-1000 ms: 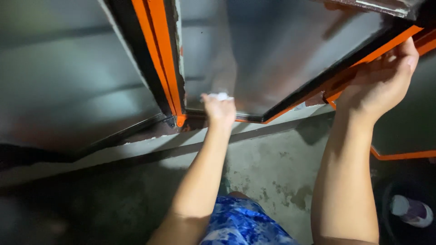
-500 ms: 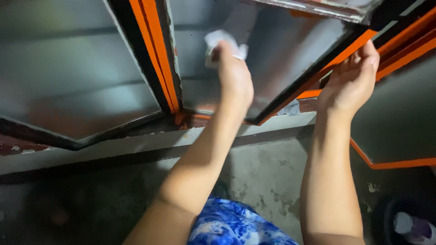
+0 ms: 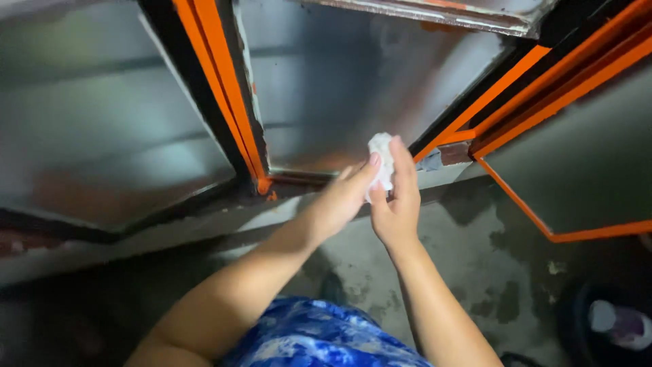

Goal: Cleaning window panes and frames using a spray and wipes.

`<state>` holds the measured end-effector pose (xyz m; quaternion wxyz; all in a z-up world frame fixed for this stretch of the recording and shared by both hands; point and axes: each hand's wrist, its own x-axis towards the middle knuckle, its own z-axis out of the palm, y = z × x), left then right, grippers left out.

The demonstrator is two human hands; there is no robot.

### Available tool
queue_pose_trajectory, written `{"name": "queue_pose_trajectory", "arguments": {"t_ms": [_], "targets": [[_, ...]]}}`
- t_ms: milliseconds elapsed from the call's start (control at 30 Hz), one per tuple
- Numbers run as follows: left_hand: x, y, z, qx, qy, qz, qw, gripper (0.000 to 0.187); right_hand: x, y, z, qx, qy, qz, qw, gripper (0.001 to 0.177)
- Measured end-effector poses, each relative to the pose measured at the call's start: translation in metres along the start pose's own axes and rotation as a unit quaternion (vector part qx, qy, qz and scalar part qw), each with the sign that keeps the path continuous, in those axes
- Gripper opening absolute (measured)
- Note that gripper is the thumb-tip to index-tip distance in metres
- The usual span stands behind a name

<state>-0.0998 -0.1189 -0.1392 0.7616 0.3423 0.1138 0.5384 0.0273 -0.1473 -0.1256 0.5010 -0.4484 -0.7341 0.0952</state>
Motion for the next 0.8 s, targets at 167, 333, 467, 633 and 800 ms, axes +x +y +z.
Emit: {"name": "queue_pose_trajectory", "arguments": {"t_ms": [167,333,467,633,800], "targets": [[0.001,0.102,-0.021,0.522,0.06,-0.083,0.847,0.04,0.015,0.028,0.038,0.115,0.182,0.202,0.955,0.047],[0.014,0.204,-0.022,0.744,-0.04,0.359,0.562,0.023,0.094,0.029,0.065,0.066,0.457,0.107,0.88,0.056],[0.037,0.241,-0.031,0.811,-0.042,0.497,0.306,0.031,0.141,0.024,0.131,-0.12,0.434,0.067,0.89,0.056],[0.049,0.248,-0.048,0.821,0.009,0.518,0.242,0.032,0.089,0.038,0.246,-0.273,0.247,0.023,0.929,0.07],[0.059,0.247,-0.058,0.805,0.016,0.544,0.237,0.029,0.056,0.074,0.227,-0.392,-0.151,0.336,0.843,0.076]]}}
